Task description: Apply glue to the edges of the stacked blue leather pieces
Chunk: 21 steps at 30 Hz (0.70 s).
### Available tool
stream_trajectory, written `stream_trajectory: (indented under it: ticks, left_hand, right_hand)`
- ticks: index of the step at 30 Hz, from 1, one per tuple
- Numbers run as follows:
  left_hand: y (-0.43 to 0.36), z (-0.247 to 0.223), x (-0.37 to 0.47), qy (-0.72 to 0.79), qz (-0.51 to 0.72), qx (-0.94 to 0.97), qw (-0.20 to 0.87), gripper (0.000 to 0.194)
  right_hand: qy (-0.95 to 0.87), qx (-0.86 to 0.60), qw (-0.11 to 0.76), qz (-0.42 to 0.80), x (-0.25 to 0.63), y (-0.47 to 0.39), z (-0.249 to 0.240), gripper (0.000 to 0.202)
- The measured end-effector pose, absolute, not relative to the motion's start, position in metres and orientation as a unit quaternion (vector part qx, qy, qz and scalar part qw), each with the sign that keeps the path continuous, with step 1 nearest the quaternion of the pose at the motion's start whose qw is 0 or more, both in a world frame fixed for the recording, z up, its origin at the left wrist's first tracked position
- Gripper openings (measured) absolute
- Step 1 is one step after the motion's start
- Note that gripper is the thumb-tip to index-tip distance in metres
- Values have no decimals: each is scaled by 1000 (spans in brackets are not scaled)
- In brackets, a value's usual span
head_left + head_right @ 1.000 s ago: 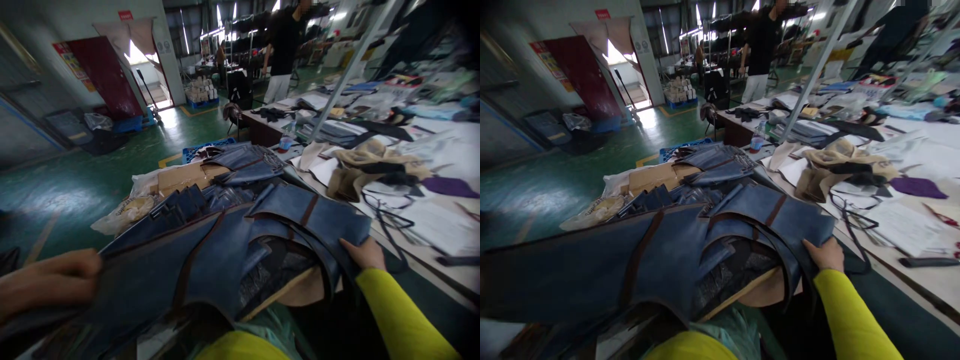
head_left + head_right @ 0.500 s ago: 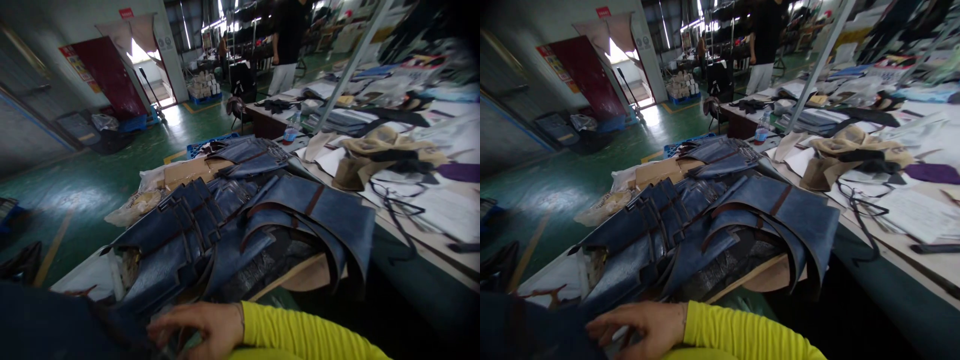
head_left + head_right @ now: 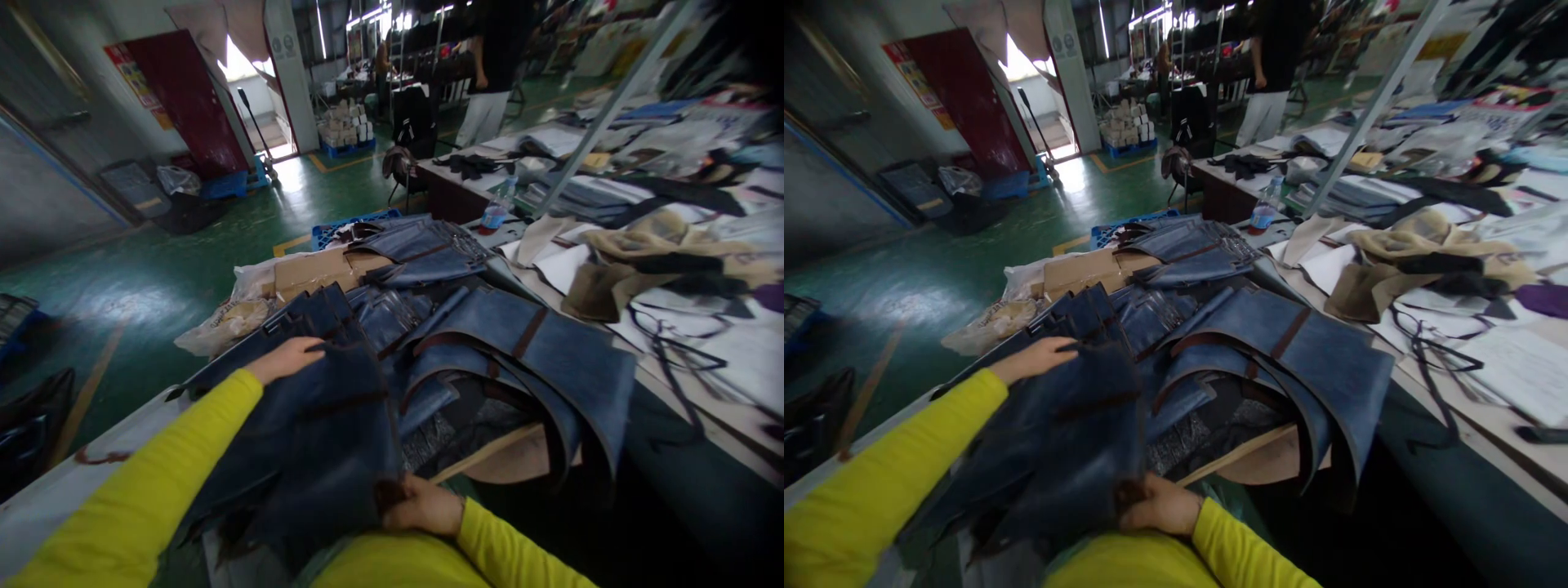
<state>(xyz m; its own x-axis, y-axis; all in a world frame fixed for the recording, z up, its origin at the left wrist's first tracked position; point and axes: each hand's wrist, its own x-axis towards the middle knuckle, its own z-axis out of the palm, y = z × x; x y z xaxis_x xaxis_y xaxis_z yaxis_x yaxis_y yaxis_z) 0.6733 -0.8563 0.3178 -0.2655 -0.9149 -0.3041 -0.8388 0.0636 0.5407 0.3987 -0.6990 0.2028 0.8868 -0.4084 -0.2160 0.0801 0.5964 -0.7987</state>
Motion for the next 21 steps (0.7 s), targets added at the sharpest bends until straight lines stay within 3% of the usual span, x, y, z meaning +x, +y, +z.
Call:
stream_trajectory:
  ticks: [2,5,9,15,21]
  left_hand:
    - [-860,267,656,-730,-332,595,51,37]
    - [-866,237,651,-732,-346,585,44,37]
    - [-886,250,666,-734,-408,543,7,36]
    - [-915,263,663,-728,-464,504,-26,45]
    - [-936,228,605,-806,-378,455,-12,40]
  right_hand:
    - [231,-371,887,-147,380,-698,194,54]
    - [245,-328,898,-158,375,-698,184,59]
    - [400,-315,843,-174,387,-702,177,49]
    - [469,-448,741,-170,341,-701,182,46]
    - [533,-344,763,-129,311,-694,154,51]
